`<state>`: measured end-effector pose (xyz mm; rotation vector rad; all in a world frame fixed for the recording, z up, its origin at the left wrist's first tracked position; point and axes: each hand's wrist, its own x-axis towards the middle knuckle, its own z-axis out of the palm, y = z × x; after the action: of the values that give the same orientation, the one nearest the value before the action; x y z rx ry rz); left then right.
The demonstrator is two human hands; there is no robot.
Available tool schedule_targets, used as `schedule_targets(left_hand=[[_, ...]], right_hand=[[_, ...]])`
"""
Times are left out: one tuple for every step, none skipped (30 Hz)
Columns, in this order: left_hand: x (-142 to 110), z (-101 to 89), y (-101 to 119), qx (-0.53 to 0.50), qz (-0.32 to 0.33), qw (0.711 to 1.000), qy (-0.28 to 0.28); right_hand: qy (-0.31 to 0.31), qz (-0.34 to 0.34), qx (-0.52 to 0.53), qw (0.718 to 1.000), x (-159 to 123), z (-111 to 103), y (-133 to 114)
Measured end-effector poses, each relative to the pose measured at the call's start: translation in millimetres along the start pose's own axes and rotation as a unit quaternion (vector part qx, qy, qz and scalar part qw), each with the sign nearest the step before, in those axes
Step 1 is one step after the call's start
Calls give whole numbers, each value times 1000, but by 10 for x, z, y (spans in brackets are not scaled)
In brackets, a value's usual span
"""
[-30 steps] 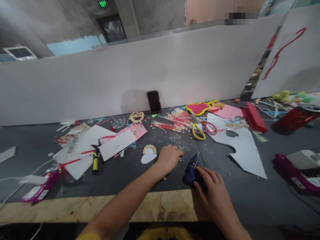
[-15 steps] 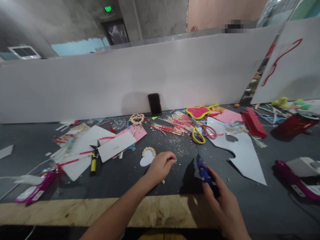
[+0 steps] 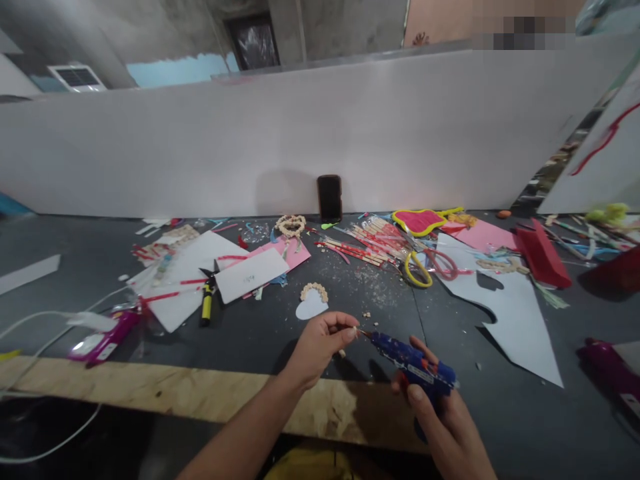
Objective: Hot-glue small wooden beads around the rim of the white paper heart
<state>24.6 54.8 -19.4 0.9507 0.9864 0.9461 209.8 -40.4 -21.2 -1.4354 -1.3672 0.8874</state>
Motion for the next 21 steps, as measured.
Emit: schedule_targets(left_hand=[[-12, -2, 5, -11, -2, 1000, 0], [-23, -3, 13, -20, -5, 1000, 1], [-31, -2, 21, -26, -8, 1000, 2], [-38, -1, 29, -29, -10, 1000, 3], [-43, 0, 36, -30, -13, 999, 4], [-48, 0, 42, -29, -16, 999, 4], [-51, 0, 47, -28, -18, 999, 6], [-54, -1, 50, -27, -19, 999, 8], [-56, -2, 51, -27, -19, 999, 10], [-58, -4, 50, -29, -17, 999, 13], [-60, -7, 49, -30, -17, 999, 14], [-62, -11, 46, -32, -17, 999, 14], [-63, -14, 44, -34, -16, 999, 13], [-65, -17, 40, -36, -16, 999, 11], [-66, -20, 37, -37, -16, 999, 9], [-67, -21, 34, -39, -14, 999, 7], [-67, -22, 30, -41, -13, 999, 6], [-68, -23, 27, -44, -11, 999, 4], [-68, -22, 23, -46, -11, 999, 2], [-67, -22, 20, -48, -11, 999, 1], [-67, -21, 17, -49, -11, 999, 1]], right_hand=[[2, 5, 4, 1000, -5, 12, -19], [5, 10, 7, 1000, -9, 22, -34], [8, 13, 9, 1000, -12, 30, -44], [9, 12, 8, 1000, -13, 36, -48], [7, 7, 5, 1000, -14, 39, -49], [1, 2, 1, 1000, -15, 40, -46], [-7, -3, -2, 1000, -16, 40, -41], [-13, -2, -3, 1000, -18, 41, -36], [-14, 4, -3, 1000, -20, 41, -31], [-10, 12, -3, 1000, -23, 42, -27], [-7, 15, -4, 1000, -26, 43, -23], [-5, 14, -7, 1000, -29, 43, -20], [-5, 9, -13, 1000, -31, 42, -17], [-4, 4, -20, 1000, -31, 40, -13], [-8, -3, -28, 1000, -30, 36, -9], [-11, -11, -37, 999, -29, 33, -4], [-12, -17, -47, 999, -28, 28, 1], [-11, -22, -57, 998, -28, 25, 7], [-12, -28, -68, 997, -29, 21, 13], [-15, -34, -78, 996, -31, 18, 21], [-16, -35, -85, 996, -34, 15, 30]])
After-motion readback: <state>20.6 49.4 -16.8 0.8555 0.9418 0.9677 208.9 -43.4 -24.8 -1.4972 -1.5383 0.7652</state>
